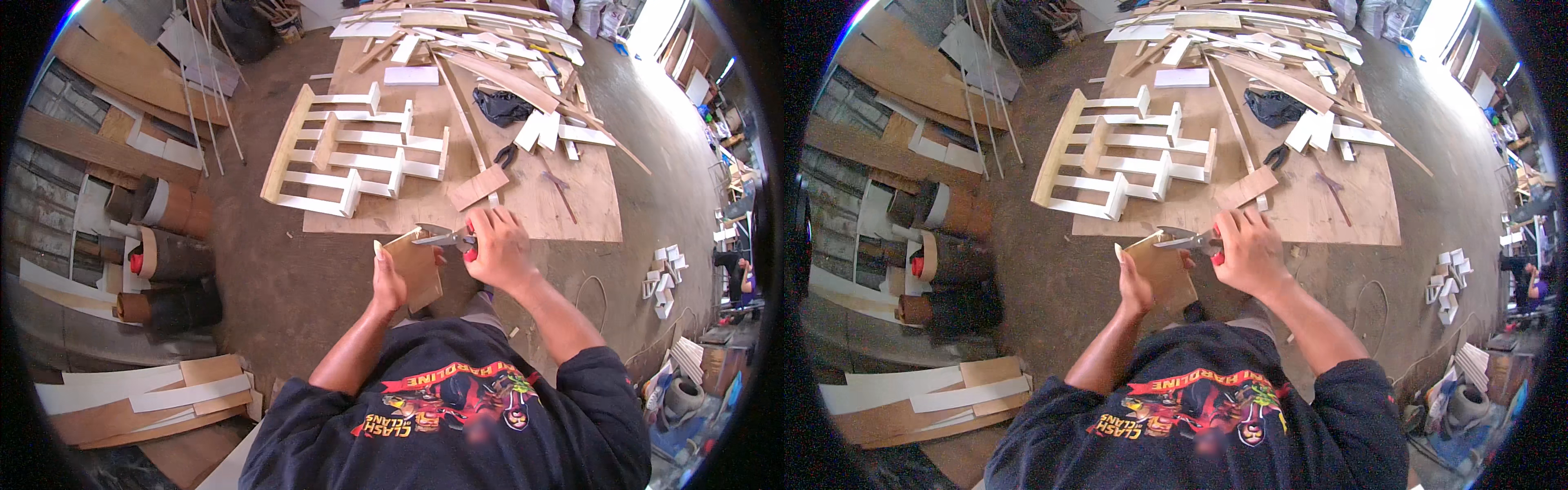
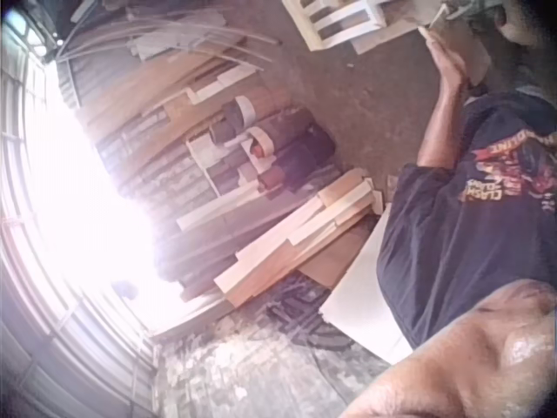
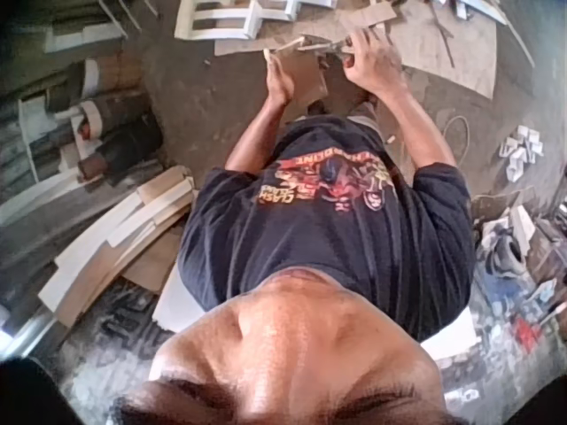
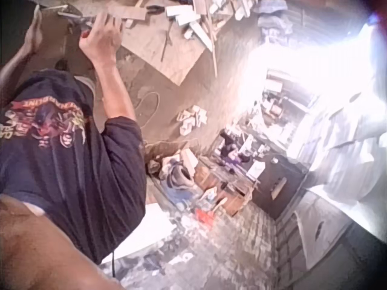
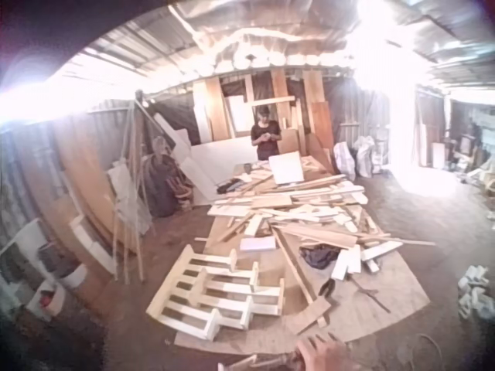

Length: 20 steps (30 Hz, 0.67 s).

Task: The person rubs a thin strip of wood against a larger wooden block, then uses a thin blade to score or cut a line into the block before finishing by using shears to trim the wood strip.

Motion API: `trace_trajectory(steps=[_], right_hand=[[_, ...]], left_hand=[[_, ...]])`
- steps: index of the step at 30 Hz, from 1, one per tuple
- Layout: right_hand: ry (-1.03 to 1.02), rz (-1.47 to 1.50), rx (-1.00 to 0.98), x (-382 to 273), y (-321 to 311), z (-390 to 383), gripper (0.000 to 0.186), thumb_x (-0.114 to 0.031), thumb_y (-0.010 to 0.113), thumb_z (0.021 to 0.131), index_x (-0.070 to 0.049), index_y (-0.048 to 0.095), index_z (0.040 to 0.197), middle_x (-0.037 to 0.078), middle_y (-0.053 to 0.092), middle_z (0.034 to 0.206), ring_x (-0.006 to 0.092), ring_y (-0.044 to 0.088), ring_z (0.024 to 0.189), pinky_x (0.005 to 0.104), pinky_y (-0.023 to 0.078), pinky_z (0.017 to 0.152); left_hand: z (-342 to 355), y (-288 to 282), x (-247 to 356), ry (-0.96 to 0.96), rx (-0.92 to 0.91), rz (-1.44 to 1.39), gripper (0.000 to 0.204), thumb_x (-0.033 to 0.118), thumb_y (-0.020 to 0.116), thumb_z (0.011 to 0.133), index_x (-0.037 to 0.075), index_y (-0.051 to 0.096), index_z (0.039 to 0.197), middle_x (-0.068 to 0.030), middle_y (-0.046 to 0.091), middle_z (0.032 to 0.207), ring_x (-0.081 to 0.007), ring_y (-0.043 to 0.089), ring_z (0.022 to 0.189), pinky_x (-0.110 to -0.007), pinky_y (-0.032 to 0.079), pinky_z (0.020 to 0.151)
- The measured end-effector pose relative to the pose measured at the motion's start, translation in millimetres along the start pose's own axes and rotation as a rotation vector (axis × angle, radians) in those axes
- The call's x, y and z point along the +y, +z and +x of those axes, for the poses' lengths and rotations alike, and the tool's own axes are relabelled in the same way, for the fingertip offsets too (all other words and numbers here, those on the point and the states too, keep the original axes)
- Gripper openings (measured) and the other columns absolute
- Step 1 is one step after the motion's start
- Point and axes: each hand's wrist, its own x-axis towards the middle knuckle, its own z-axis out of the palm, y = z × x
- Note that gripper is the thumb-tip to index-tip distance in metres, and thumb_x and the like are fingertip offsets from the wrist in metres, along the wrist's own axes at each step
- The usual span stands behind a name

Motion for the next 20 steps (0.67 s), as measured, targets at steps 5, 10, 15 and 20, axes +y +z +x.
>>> trace_trajectory(steps=[5, 10, 15, 20], right_hand=[[-0.122, -0.122, -0.097, 6, -23, 15, 0.032, -0.013, 0.072, 0.066, -0.008, 0.058, 0.095, 0.009, 0.064, 0.094, 0.0278, 0.06, 0.092, 0.0406, 0.046, 0.082], [-0.157, -0.158, -0.175, 12, -22, 11, 0.039, -0.014, 0.073, 0.067, -0.005, 0.059, 0.102, 0.011, 0.065, 0.095, 0.0292, 0.062, 0.094, 0.041, 0.048, 0.081], [-0.181, -0.235, -0.272, 9, -19, 2, 0.041, -0.015, 0.074, 0.069, -0.002, 0.058, 0.105, 0.014, 0.066, 0.095, 0.0304, 0.065, 0.095, 0.0419, 0.052, 0.078], [-0.198, -0.216, -0.284, 14, -19, 2, 0.044, -0.017, 0.076, 0.064, -0.003, 0.057, 0.102, 0.012, 0.064, 0.09, 0.0309, 0.064, 0.089, 0.0409, 0.05, 0.078]], left_hand=[[1, -5, 15, -0.05, 0.006, 0.124, 0.09, 0.071, 0.024, 0.101, -0.008, 0.058, 0.128, -0.0209, 0.072, 0.103, -0.03, 0.072, 0.088, -0.043, 0.058, 0.081], [-3, -6, 33, -0.091, -0.021, 0.294, 0.09, 0.07, 0.024, 0.102, -0.009, 0.06, 0.123, -0.0199, 0.072, 0.1, -0.0266, 0.072, 0.088, -0.041, 0.058, 0.077], [-9, -15, 29, -0.126, -0.053, 0.264, 0.088, 0.069, 0.024, 0.102, -0.009, 0.061, 0.122, -0.0188, 0.073, 0.098, -0.0259, 0.073, 0.086, -0.04, 0.058, 0.076], [-10, -16, 28, -0.202, -0.043, 0.251, 0.091, 0.072, 0.03, 0.1, -0.009, 0.061, 0.124, -0.0206, 0.073, 0.099, -0.0284, 0.073, 0.086, -0.043, 0.058, 0.081]])
